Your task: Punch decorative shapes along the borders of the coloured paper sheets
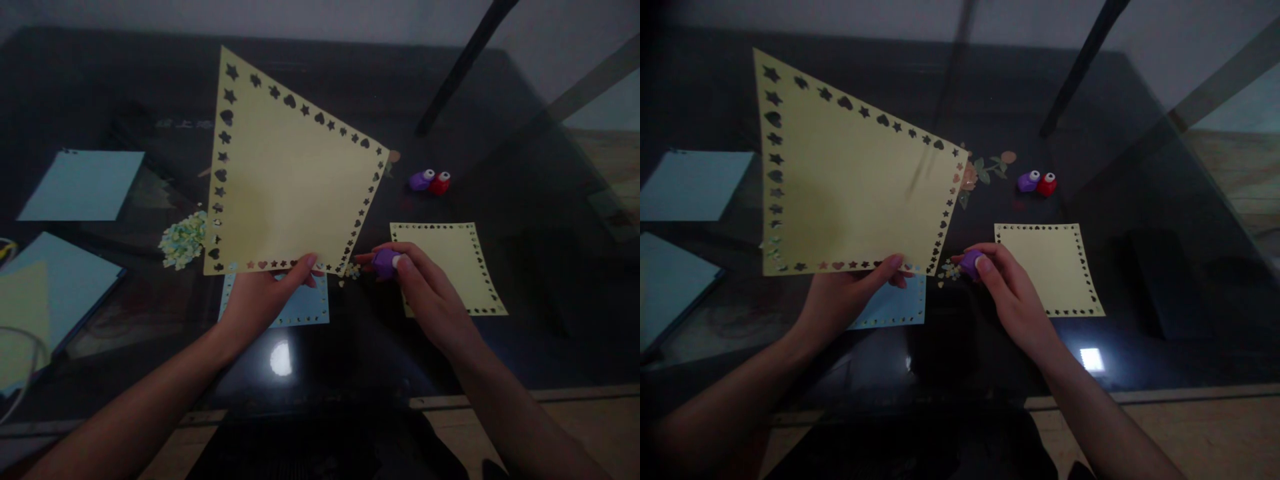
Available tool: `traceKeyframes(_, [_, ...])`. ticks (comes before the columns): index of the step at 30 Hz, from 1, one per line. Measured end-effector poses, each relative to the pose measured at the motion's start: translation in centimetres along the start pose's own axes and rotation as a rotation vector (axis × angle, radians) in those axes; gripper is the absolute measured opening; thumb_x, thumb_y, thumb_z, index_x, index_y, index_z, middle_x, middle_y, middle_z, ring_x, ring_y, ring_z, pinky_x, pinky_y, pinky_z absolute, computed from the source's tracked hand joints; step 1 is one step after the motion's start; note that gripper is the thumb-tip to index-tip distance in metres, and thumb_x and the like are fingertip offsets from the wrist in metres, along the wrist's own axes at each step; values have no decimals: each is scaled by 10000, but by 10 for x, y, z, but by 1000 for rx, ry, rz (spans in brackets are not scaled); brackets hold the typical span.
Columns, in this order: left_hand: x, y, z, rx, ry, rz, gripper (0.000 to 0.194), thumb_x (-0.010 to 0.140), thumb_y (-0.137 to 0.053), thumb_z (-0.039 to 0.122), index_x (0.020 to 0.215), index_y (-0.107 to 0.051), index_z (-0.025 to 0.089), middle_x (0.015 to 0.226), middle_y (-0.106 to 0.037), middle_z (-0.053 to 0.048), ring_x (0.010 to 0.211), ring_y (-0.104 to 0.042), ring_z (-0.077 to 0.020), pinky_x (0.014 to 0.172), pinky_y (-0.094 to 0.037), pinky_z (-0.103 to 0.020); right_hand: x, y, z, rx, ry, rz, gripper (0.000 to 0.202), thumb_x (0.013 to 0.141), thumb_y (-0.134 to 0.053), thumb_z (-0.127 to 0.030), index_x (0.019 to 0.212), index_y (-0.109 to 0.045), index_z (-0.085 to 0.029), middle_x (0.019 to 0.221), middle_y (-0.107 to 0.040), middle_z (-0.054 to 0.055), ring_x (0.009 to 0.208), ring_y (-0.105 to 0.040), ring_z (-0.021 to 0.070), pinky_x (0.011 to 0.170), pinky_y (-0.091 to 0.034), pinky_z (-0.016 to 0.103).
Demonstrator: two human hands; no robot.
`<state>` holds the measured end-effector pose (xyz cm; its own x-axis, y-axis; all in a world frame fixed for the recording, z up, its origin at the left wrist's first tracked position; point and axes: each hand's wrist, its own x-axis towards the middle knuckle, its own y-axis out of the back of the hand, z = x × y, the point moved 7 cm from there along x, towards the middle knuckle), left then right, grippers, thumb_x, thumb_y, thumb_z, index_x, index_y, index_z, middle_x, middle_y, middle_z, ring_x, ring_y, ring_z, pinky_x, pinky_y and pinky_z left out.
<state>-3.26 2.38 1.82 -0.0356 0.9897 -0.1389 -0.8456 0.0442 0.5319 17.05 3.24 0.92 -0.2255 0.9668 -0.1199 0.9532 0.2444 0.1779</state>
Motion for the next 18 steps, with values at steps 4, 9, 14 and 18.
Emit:
traceKeyframes(4, [2, 2, -3, 65, -40, 40, 365, 828, -506, 391, 516, -604, 231, 651, -720, -9, 705, -675, -192, 856, -484, -349, 1, 6, 3, 16, -4, 41, 255, 900, -528, -406, 1064, -624, -237, 1015, -690, 27, 873, -623, 142, 750, -487, 281])
traceKeyframes(9, [3, 7, -9, 249, -64, 103, 356, 830, -495, 394, 544, -640, 238, 694, -735, -38, 818, -675, -241, 862, -476, -389, 3, 8, 7, 103, -22, 21, 297, 852, -610, -344, 1134, -606, -254, 861, -656, 3, 709, -601, 118, 635, -495, 264])
traceKeyframes(14, [8, 11, -5, 261, -120, 143, 376, 827, -494, 384, 521, -634, 216, 706, -739, -52, 811, -685, -247, 813, -488, -369, 6, 3, 9, 225, -37, -26, 236, 849, -606, -347, 1057, -649, -244, 873, -644, 18, 756, -602, 128, 682, -513, 281])
traceKeyframes(18, [11, 15, -1, 199, -150, 134, 393, 824, -495, 395, 517, -642, 198, 629, -727, -42, 677, -684, -215, 721, -494, -316, 9, 5, 14, 316, -75, -12, 328, 726, -732, -285, 1044, -657, -253, 929, -647, 10, 742, -604, 123, 713, -524, 299])
